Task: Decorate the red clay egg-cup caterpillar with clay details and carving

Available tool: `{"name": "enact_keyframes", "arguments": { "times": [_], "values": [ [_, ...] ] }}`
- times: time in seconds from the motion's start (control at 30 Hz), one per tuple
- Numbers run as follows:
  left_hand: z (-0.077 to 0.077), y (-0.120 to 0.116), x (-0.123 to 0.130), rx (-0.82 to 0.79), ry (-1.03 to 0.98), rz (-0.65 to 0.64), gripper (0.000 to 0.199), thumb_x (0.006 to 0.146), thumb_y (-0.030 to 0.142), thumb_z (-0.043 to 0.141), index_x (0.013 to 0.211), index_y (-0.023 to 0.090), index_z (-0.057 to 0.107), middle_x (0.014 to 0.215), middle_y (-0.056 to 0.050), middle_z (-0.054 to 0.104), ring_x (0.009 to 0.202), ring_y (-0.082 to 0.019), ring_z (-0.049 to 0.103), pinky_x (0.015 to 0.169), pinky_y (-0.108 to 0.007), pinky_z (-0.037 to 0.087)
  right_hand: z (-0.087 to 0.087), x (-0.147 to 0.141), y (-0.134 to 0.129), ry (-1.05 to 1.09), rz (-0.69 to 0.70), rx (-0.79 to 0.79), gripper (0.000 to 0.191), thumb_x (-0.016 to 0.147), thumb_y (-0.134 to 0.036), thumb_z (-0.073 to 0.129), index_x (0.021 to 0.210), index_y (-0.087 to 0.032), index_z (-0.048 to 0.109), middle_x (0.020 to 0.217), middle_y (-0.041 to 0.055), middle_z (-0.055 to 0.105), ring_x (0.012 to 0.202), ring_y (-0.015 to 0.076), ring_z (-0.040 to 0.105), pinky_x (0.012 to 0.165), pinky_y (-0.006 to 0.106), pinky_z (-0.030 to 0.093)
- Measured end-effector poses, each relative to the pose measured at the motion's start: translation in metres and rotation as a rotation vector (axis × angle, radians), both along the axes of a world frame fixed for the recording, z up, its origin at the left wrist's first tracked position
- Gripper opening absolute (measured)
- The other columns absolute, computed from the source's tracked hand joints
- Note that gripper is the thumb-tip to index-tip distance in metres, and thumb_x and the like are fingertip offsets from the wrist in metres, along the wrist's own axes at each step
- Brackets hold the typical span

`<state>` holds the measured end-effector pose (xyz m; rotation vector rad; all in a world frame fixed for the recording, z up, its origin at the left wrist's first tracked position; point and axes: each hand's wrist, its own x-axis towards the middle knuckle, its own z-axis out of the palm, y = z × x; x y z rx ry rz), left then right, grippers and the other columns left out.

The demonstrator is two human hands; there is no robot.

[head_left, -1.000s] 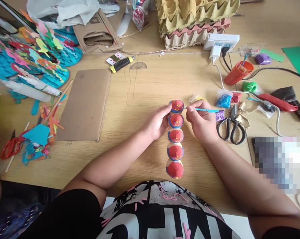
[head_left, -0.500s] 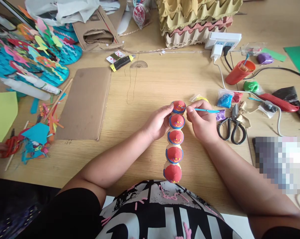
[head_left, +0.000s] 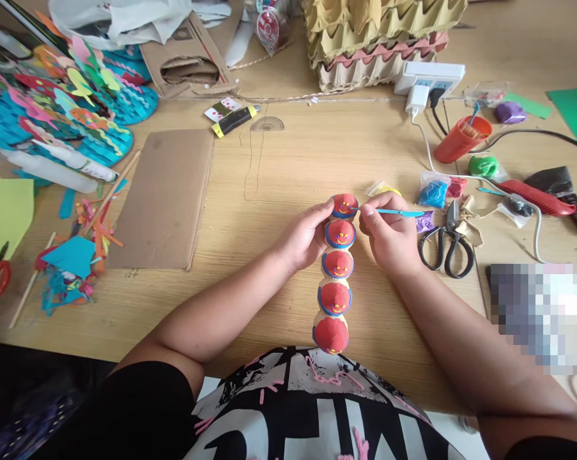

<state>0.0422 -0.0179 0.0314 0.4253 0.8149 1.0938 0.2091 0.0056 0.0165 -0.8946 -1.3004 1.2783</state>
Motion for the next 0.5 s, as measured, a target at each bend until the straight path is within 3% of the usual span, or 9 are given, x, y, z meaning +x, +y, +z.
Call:
{"name": "enact_keyframes", "arguments": {
  "times": [0.13, 0.27, 0.37, 0.5],
  "values": [
    [-0.001, 0.001, -0.001, -0.017, -0.017, -0.019, 0.021, 0.099, 0.041, 0.075, 0.102, 0.020, 0.076, 0.085, 0.001, 0.078, 0.068, -0.011, 0.070, 0.067, -0.024, 0.056, 0.004, -0.002, 0.000, 0.084, -0.069, -0.037, 0.053, 0.082, -0.068, 0.087, 0.083, -0.028, 0.053, 0.061, -0.0074, 0.043, 0.053, 0.0114, 0.034, 0.051, 0.029, 0.027],
    [-0.004, 0.003, -0.003, -0.005, -0.021, -0.002, 0.023, 0.099, 0.041, 0.078, 0.091, 0.021, 0.072, 0.077, 0.002, 0.074, 0.063, -0.011, 0.067, 0.061, -0.023, 0.054, 0.006, -0.002, 0.001, 0.041, -0.102, -0.067, 0.042, 0.094, -0.071, 0.072, 0.095, -0.030, 0.061, 0.064, -0.0056, 0.046, 0.052, 0.0130, 0.032, 0.050, 0.031, 0.024],
    [-0.006, 0.004, -0.004, 0.014, -0.041, -0.036, 0.023, 0.099, 0.042, 0.077, 0.093, 0.020, 0.073, 0.076, 0.003, 0.074, 0.060, -0.011, 0.066, 0.061, -0.024, 0.055, 0.002, -0.001, 0.002, -0.040, -0.144, -0.061, 0.040, 0.100, -0.069, 0.065, 0.096, -0.029, 0.064, 0.071, -0.0028, 0.054, 0.056, 0.0138, 0.037, 0.051, 0.031, 0.029],
    [-0.007, 0.004, -0.005, 0.029, -0.055, -0.041, 0.022, 0.097, 0.040, 0.080, 0.098, 0.019, 0.074, 0.081, 0.003, 0.077, 0.064, -0.010, 0.067, 0.061, -0.023, 0.055, -0.005, 0.001, 0.002, -0.170, -0.157, -0.002, 0.036, 0.097, -0.061, 0.074, 0.090, -0.027, 0.063, 0.083, 0.0003, 0.060, 0.069, 0.0159, 0.048, 0.058, 0.031, 0.040]
  ]
}}
